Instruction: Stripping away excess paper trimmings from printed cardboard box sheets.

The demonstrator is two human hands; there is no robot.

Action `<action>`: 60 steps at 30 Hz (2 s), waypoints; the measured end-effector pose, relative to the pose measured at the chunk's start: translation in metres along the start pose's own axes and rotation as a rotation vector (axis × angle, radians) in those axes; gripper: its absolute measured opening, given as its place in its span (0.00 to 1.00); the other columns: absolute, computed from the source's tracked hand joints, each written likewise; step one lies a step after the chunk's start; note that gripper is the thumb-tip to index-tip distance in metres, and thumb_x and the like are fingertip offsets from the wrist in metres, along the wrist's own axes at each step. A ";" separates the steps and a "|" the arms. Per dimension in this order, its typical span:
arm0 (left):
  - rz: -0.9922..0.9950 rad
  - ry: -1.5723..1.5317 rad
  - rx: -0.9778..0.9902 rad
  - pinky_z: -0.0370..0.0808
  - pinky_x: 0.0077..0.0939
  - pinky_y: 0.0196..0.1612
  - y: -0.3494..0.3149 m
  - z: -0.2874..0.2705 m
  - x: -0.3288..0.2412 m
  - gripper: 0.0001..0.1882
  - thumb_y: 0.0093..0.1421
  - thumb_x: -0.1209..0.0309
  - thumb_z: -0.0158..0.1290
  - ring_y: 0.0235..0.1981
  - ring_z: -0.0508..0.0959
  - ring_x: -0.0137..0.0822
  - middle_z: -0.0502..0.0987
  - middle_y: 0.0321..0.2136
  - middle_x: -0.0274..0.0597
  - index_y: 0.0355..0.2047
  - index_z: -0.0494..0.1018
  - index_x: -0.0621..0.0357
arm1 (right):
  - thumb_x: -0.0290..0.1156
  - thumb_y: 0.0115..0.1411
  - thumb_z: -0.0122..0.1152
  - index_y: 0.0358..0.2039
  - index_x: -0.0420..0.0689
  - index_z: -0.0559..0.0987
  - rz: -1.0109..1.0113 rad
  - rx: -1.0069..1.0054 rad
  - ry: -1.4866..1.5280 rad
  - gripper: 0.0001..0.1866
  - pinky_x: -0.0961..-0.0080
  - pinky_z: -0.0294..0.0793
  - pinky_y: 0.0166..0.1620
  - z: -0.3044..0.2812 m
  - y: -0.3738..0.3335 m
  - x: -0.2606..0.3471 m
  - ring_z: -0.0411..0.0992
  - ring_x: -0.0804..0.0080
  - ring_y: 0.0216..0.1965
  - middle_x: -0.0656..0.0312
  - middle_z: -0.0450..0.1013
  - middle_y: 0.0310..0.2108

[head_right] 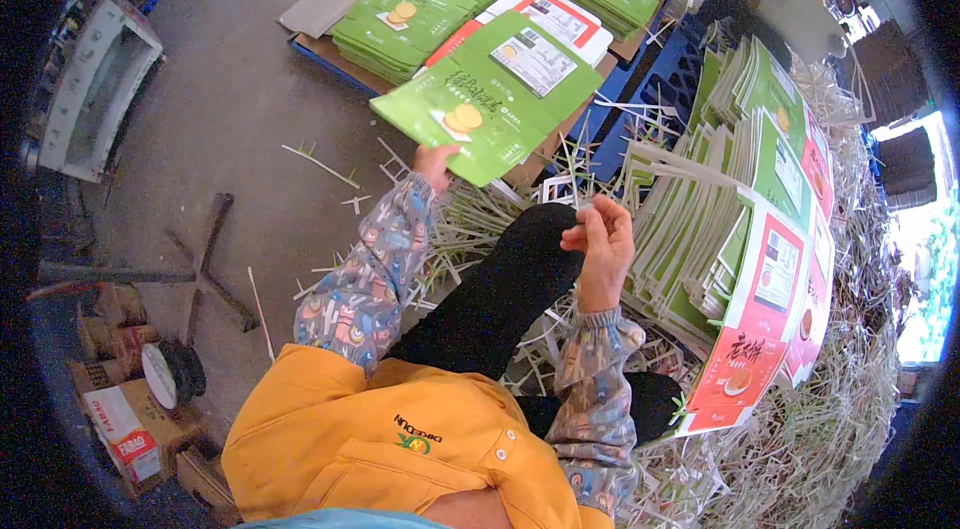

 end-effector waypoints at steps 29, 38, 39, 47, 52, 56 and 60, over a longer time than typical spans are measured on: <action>0.633 -0.162 0.502 0.73 0.30 0.36 0.101 0.162 -0.388 0.11 0.48 0.78 0.49 0.32 0.74 0.38 0.73 0.30 0.43 0.34 0.70 0.64 | 0.29 0.58 0.47 0.35 0.39 0.70 0.407 -0.145 -0.323 0.08 0.83 0.69 0.23 -0.101 -0.026 -0.088 0.67 0.78 0.19 0.63 0.68 0.23; 0.525 -0.253 0.202 0.71 0.32 0.43 0.261 0.003 -0.258 0.27 0.45 0.84 0.51 0.40 0.71 0.42 0.70 0.39 0.40 0.47 0.61 0.55 | 0.30 0.58 0.47 0.34 0.39 0.70 0.485 -0.156 -0.465 0.08 0.82 0.69 0.24 -0.116 -0.038 -0.102 0.67 0.81 0.20 0.64 0.68 0.22; 0.690 0.284 0.173 0.71 0.36 0.42 0.269 -0.020 -0.224 0.27 0.45 0.83 0.52 0.40 0.71 0.42 0.70 0.39 0.40 0.47 0.61 0.55 | 0.29 0.58 0.47 0.34 0.39 0.70 0.498 -0.142 -0.484 0.08 0.83 0.68 0.24 -0.115 -0.040 -0.103 0.67 0.81 0.20 0.64 0.68 0.22; 0.028 0.094 -0.257 0.70 0.39 0.30 0.316 -0.083 -0.102 0.25 0.42 0.79 0.57 0.34 0.73 0.41 0.70 0.38 0.43 0.41 0.62 0.56 | 0.29 0.58 0.47 0.35 0.39 0.69 0.578 -0.135 -0.557 0.08 0.82 0.69 0.26 -0.117 -0.058 -0.107 0.67 0.80 0.23 0.63 0.68 0.25; 0.156 0.177 -0.273 0.71 0.39 0.31 0.330 -0.096 -0.110 0.24 0.41 0.77 0.58 0.34 0.73 0.42 0.70 0.37 0.46 0.40 0.62 0.61 | 0.28 0.57 0.48 0.35 0.39 0.69 0.536 -0.136 -0.528 0.07 0.84 0.68 0.26 -0.132 -0.066 -0.116 0.67 0.79 0.22 0.62 0.68 0.24; 0.314 0.956 -0.708 0.70 0.39 0.37 0.302 -0.099 -0.137 0.28 0.38 0.70 0.57 0.38 0.71 0.48 0.69 0.39 0.52 0.40 0.62 0.66 | 0.26 0.56 0.48 0.36 0.39 0.69 0.429 -0.206 -0.598 0.07 0.84 0.68 0.26 -0.131 -0.075 -0.089 0.67 0.80 0.22 0.62 0.69 0.24; 0.651 1.293 -0.841 0.66 0.39 0.43 0.223 -0.034 -0.124 0.30 0.36 0.66 0.55 0.41 0.68 0.51 0.68 0.38 0.54 0.42 0.62 0.65 | 0.25 0.55 0.50 0.37 0.39 0.70 0.122 -0.483 -0.730 0.08 0.85 0.66 0.29 -0.172 -0.104 -0.019 0.65 0.80 0.24 0.64 0.67 0.26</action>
Point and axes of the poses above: each hand's wrist, its own y-axis towards the middle knuckle, its own z-axis out of the palm, x = y × z, the point moved 5 cm from there along y, towards the middle knuckle
